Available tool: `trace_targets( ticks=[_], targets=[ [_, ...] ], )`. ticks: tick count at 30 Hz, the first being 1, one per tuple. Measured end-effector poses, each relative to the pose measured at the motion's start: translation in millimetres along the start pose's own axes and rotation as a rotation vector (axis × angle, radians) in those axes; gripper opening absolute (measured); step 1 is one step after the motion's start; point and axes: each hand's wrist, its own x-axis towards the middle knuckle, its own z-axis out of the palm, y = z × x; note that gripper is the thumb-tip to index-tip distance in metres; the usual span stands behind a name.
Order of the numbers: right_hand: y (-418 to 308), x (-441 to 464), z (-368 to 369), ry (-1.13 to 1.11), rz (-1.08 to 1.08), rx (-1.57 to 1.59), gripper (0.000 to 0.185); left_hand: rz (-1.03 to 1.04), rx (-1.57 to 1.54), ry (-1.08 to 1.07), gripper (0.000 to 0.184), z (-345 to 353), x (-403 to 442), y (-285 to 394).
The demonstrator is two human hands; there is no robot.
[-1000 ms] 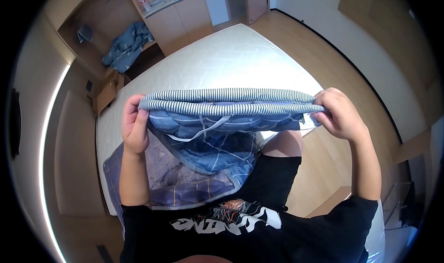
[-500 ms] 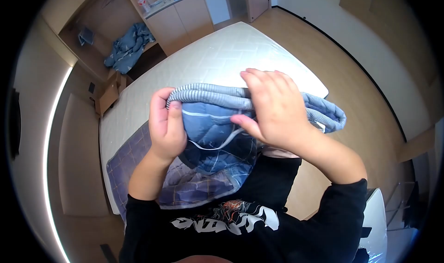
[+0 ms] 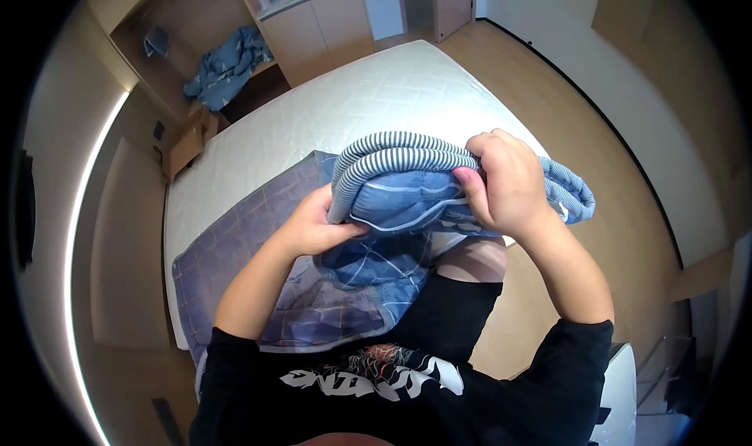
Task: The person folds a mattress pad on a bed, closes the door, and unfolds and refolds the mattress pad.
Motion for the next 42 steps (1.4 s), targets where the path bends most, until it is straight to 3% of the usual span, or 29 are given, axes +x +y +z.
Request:
trace_targets(
  ticks=[6,10,14,15,18,22,26,29,32,35,38,42],
  targets=[
    [1.9,5.6,-0.8,-0.051,0.267,-0.063,0.021,0.094,-0.135,0.101,0.063,27.1,24.3,3.9],
    [18.1,9.3,-6.3,0.046,0.504,-0.002,0.027,0.115,0.148,0.153,0.083,20.4,30.0,-10.4],
    [45.9,1.9,-10.4,0.138,0.528,-0.022,0.029,-0.043,0.307,-0.052,0.066,8.7,36.8,-61.2],
    [50.8,-1.2,-9.9,0.129,0.531,-0.015,0.029,-0.26,0.287,-0.138,0.066,5.8,38.6,-55.0],
    [62.5,-14.9,-3.4,0.092,0.556,0.027,0.03,-0.365,-0.065,-0.264,0.065,19.2,41.9,-88.9],
    [81.2,-35.3,4.4,0.097,0.574,0.069,0.028,-0.264,-0.247,-0.237,0.071,42.0,45.8,-102.5],
    [110.0,-50.4,-4.5,0.258,0.43,0.031,0.024,0.166,0.218,-0.263,0.062,33.9,44.8,-135.5],
    [119.2,-57.4,-13.4,0.355,0.347,0.108,0.025,0.081,0.152,-0.256,0.052,35.5,38.5,-135.9],
    [115.8,-53.5,-21.6,0.328,0.214,0.184,0.028,-0.184,0.129,-0.327,0.045,41.0,41.5,-135.6],
    [109.1,-42.0,-31.7,0.325,0.216,0.143,0.026,-0.208,-0.102,-0.135,0.039,60.5,35.9,-144.1],
    [104.7,-14.1,-46.5,0.287,0.217,-0.083,0.023,-0.119,-0.276,-0.126,0.039,55.3,31.3,-128.5],
    [108.4,23.1,-69.0,0.179,0.335,-0.175,0.025,-0.006,0.097,0.0,0.032,18.8,33.4,-100.4]
  ],
)
